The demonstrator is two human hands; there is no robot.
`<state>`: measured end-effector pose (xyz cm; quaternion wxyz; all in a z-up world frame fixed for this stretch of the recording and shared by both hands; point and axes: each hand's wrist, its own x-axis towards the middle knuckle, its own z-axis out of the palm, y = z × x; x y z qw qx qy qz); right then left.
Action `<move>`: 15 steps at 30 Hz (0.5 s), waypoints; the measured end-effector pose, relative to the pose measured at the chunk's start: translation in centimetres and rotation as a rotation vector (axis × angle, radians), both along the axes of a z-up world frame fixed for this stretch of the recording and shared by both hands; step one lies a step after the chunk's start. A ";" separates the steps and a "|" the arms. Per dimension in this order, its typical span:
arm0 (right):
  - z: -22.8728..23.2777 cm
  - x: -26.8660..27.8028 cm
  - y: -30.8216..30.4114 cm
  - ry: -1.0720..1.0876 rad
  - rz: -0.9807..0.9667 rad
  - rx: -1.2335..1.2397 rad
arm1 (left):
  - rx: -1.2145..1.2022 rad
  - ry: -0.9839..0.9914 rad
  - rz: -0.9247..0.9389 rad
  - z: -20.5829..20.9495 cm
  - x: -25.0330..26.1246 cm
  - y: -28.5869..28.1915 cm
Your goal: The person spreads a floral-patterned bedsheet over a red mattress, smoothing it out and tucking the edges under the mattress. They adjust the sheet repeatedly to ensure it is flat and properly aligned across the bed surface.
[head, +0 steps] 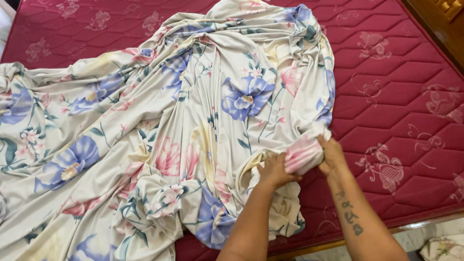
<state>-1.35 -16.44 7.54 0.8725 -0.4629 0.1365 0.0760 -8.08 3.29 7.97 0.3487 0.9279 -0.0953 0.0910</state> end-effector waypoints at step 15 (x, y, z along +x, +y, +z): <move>1.8 -4.3 -1.4 -0.189 0.100 -0.456 | -0.667 -0.019 -0.181 0.2 -1.1 -1.0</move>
